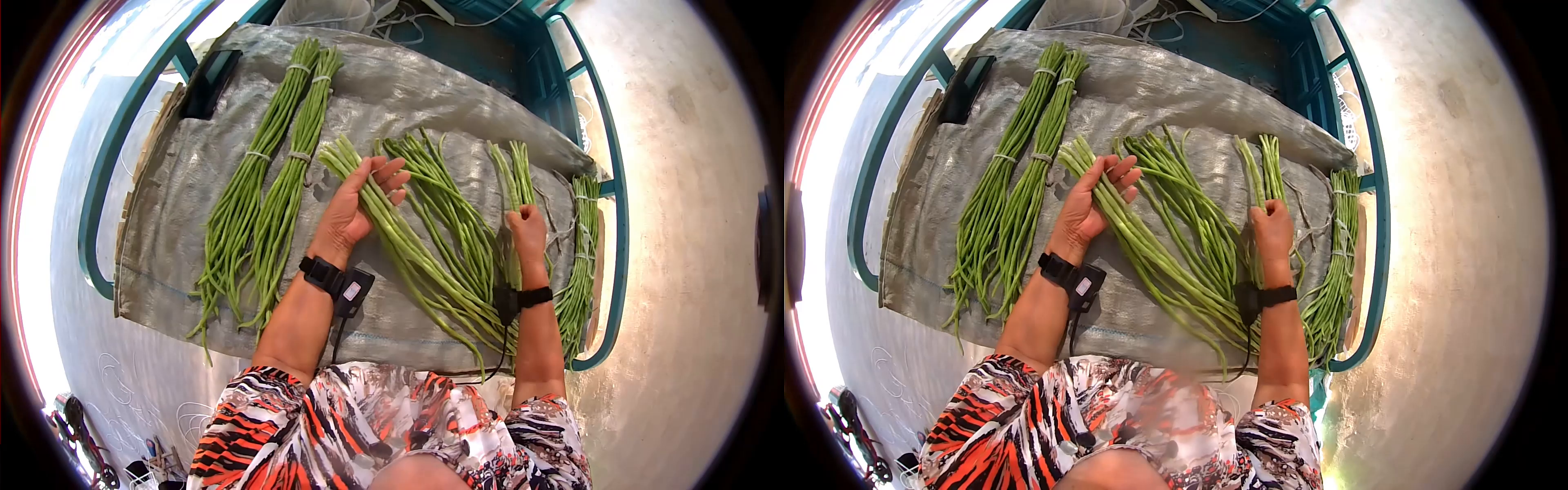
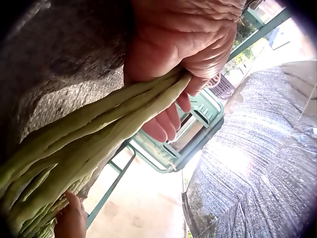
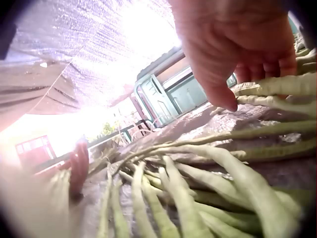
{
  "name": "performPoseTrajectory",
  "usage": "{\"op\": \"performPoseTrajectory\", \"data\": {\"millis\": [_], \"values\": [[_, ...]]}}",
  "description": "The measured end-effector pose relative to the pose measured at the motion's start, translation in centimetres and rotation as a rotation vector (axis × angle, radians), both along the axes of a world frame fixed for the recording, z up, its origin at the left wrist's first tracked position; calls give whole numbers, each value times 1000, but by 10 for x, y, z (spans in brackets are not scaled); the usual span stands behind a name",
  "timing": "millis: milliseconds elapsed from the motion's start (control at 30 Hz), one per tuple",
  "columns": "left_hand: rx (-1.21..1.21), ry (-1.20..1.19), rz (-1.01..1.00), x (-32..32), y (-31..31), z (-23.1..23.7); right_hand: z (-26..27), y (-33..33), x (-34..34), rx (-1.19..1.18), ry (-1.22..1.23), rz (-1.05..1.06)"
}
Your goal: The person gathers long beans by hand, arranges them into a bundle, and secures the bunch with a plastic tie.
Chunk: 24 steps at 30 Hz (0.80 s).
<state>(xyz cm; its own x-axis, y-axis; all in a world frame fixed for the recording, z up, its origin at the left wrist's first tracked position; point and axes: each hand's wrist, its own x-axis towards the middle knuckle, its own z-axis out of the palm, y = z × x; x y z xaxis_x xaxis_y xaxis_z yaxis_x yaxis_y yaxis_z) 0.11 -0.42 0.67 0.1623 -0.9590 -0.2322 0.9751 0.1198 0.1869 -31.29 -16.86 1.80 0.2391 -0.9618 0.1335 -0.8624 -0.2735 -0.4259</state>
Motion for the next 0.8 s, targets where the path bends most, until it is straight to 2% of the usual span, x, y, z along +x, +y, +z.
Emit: {"op": "performPoseTrajectory", "data": {"millis": [100,233,433,533,633,800], "values": [[-27,-29,-19,3,0,-8,55,32,31,366,-537,-104],[-14,-80,-24,2,0,1,85,87,74,397,-722,17],[-65,-170,-54,4,-2,-2,68,143,126,606,-753,113],[-63,-175,-66,4,-2,2,57,152,135,583,-662,96],[-60,-174,-70,4,-1,7,57,153,140,576,-734,54],[-28,-198,-51,2,-1,6,51,153,143,580,-711,100]]}}
